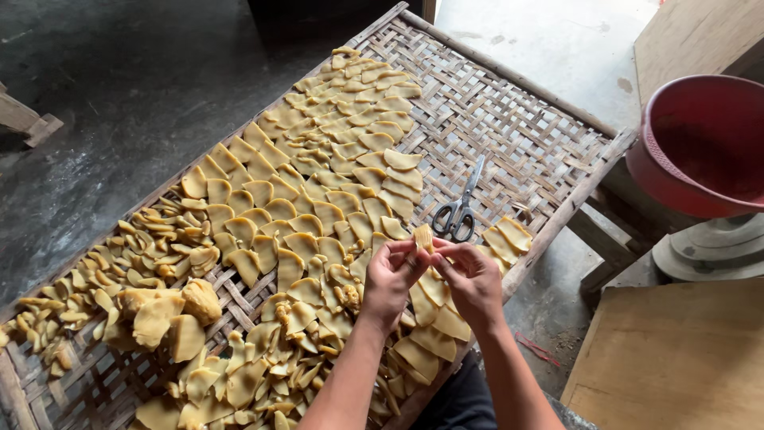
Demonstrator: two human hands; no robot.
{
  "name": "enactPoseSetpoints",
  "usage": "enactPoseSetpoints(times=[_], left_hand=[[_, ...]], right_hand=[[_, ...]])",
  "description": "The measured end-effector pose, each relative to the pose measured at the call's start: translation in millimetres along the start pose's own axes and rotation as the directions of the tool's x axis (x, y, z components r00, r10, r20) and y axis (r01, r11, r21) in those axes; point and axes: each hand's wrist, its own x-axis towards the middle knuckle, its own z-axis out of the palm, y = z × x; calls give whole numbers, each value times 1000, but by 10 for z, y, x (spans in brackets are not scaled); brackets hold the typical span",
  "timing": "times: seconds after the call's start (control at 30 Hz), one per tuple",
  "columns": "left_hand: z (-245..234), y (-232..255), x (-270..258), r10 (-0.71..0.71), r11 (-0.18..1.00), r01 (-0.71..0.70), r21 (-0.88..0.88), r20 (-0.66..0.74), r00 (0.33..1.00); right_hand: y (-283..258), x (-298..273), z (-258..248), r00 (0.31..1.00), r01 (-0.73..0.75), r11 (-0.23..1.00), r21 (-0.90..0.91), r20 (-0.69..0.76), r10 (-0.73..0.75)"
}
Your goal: The person arranges thin, yellowish dried fruit slices on a woven bamboo tray. They pick up slices from a pile and place them in neat rows across the tray surface. A pair of scissors and a red bowl are visible nearby.
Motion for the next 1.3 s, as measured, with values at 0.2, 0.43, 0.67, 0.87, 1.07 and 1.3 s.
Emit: enactPoseSetpoints(times=[0.2,0.43,0.67,0.87,1.07,1.3], left_hand=[[-51,54,-196,221,974,-223,30,76,972],[-148,-12,-265,196,979,-195,61,-4,981],[-196,-42,-221,209,954,-180,240,-103,972],[-301,47,-37,259,957,-238,164,-120,958],[-502,145,-94,102,955,-161,-251,-233,967],[-832,216,-308,240,909,-347,-232,-389,889]], right_hand=[[20,-64,-79,980,-35,979,202,197,-5],[56,-48,-66,967,-194,969,150,194,164],[99,-20,91,993,-44,966,-254,96,70],[136,212,115,995,-94,986,-136,29,99],[33,293,211,997,-74,978,-193,-47,66],[-116,276,221,978,-179,861,-475,11,209]])
